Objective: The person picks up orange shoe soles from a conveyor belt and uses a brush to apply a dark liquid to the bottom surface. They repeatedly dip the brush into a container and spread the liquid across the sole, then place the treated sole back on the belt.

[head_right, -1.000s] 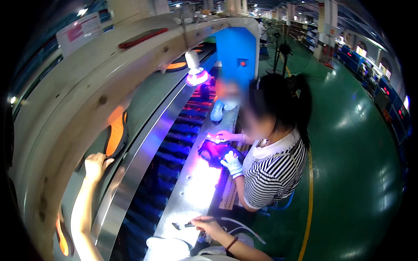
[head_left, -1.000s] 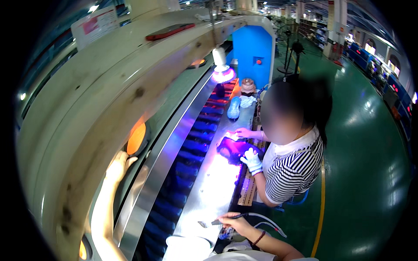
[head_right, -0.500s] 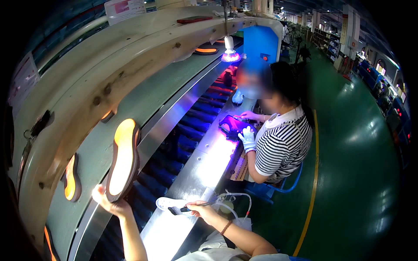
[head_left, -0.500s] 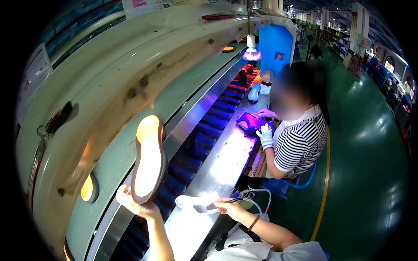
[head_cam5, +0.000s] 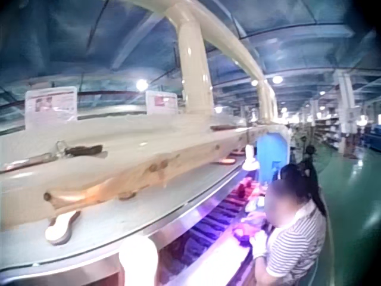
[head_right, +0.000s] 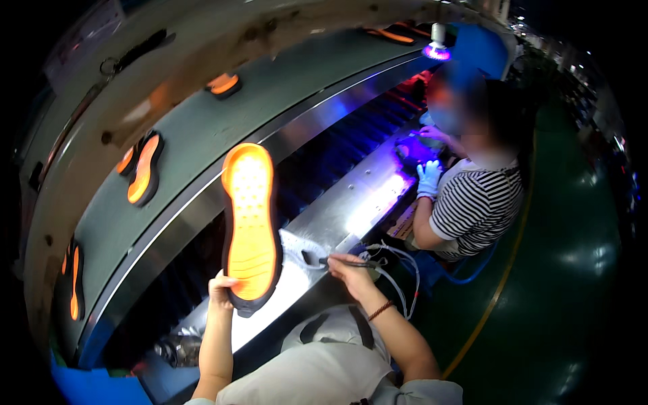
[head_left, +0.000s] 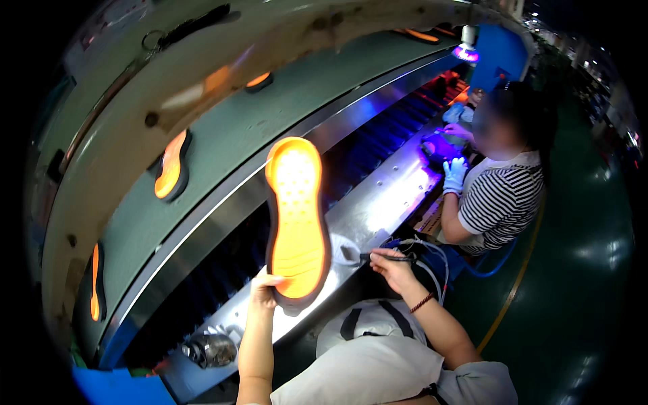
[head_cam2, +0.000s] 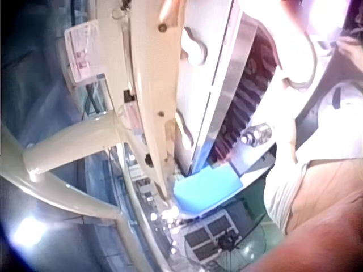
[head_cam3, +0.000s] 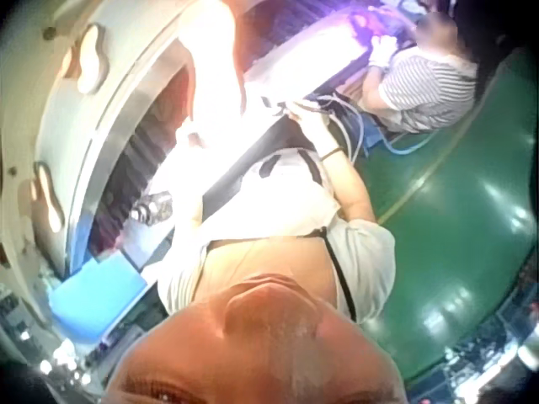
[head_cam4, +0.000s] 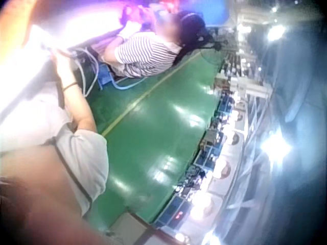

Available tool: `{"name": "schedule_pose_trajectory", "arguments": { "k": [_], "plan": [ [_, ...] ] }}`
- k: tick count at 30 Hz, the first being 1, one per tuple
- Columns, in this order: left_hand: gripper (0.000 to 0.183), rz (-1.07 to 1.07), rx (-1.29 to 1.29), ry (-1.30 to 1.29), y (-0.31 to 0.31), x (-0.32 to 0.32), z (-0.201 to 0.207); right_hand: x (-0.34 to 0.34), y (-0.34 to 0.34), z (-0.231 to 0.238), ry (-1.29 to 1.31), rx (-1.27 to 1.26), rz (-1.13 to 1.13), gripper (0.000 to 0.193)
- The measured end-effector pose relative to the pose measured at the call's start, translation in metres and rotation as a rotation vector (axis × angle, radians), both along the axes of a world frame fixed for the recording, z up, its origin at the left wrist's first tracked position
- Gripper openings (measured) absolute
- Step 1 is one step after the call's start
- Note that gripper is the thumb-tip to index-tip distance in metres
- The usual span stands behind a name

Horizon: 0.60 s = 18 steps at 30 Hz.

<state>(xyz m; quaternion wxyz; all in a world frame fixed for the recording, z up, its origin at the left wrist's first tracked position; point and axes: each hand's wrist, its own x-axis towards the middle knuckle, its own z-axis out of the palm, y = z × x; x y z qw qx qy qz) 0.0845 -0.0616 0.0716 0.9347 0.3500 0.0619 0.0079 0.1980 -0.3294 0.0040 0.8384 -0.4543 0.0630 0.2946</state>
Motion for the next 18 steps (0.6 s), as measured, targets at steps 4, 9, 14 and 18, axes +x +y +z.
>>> {"name": "schedule_pose_trajectory", "arguments": {
  "k": [4,9,14,18],
  "plan": [
    [0.053,-0.027,-0.029,0.128,-0.015,-0.033,-0.019,0.009,0.002,0.004,-0.060,0.022,0.060,0.022],
    [0.087,0.122,-0.165,-0.315,-0.058,-0.050,0.007,0.025,-0.001,0.022,-0.118,-0.030,0.187,0.016],
    [0.094,0.210,-0.236,-0.118,-0.041,-0.032,0.009,0.045,0.004,0.052,-0.289,0.109,0.255,0.014],
    [0.084,0.411,-0.115,-0.092,-0.046,-0.016,0.001,0.044,0.026,0.097,-0.361,0.167,0.474,0.018]
  ]
}}
